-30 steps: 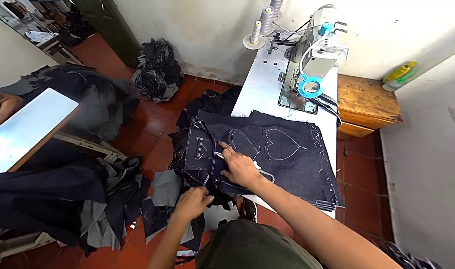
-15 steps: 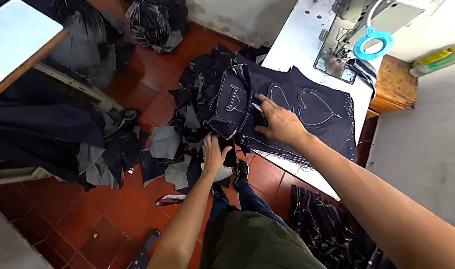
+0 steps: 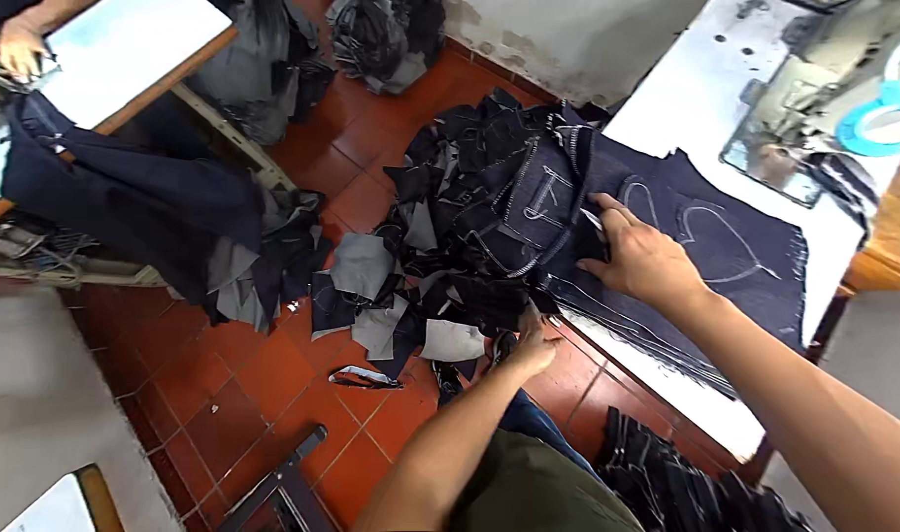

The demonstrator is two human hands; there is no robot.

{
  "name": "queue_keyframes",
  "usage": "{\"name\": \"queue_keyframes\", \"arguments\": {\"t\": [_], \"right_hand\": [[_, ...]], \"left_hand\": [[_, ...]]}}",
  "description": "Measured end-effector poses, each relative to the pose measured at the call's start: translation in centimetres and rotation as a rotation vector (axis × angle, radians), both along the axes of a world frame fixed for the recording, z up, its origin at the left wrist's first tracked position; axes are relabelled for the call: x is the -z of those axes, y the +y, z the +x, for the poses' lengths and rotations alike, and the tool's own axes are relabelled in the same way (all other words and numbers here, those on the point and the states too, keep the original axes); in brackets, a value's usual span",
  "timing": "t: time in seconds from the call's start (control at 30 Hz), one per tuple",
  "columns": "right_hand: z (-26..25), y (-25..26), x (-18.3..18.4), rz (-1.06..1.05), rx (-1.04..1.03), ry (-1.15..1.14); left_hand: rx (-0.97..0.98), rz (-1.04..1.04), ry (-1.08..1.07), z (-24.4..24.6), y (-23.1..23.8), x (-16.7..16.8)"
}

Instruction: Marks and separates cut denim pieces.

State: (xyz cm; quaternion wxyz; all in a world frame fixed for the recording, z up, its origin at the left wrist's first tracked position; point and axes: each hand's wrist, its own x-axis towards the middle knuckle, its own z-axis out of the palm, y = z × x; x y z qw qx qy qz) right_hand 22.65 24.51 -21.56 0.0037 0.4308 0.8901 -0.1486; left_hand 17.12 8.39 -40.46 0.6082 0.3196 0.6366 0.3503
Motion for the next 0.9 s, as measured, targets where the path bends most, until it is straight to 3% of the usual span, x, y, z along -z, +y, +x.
{"name": "queue_keyframes", "arguments": {"t": [0.13, 0.17, 0.27, 0.33, 0.37, 0.43, 0.53, 0.57, 0.7, 0.83, 0.9], "right_hand": [[0.2, 0.2, 0.5, 0.046, -0.001, -0.032], [0.1, 0.2, 0.7, 0.045, 0.002, -0.033], [-0.3, 0.1, 0.8, 0.022, 0.032, -0.042], [0.0, 0.1, 1.0, 0.014, 0.047, -0.034], [0.2, 0.2, 1.2, 0.019, 0.044, -0.021], [0.3, 0.4, 1.1, 0.016, 0.039, -0.007], [0.4, 0.5, 0.8, -0.005, 0.048, -0.028], [0.6, 0.6, 0.8, -0.013, 0.049, -0.022], [0.8, 0.7, 1.3, -0.025, 0.056, 0.003], [1.0, 0.8, 1.4, -0.015, 0.046, -0.002], [1.2, 1.0, 1.7, -0.017, 0.037, 0.02]], "left_hand": [[-0.654, -0.607, -0.004, -2.5, 3.3, 2.0], [-0.755, -0.672, -0.032, -3.9, 3.4, 2.5], [-0.995, -0.541, -0.263, -5.5, 4.4, 4.5], [-1.102, -0.277, -0.367, -5.4, 4.7, 5.5], [-1.027, -0.138, -0.274, -5.4, 4.4, 5.9], [-0.678, -0.024, 0.106, -6.1, 3.3, 6.7], [-0.131, -0.131, 0.302, -7.9, 1.4, 6.6], [-0.063, -0.191, 0.313, -8.0, 1.4, 6.0], [-0.129, -0.362, 0.505, -7.2, 4.7, 2.3], [0.116, -0.318, 0.544, -8.6, 4.3, 2.5], [0.078, -0.207, 0.371, -9.7, 1.3, 3.3]]}}
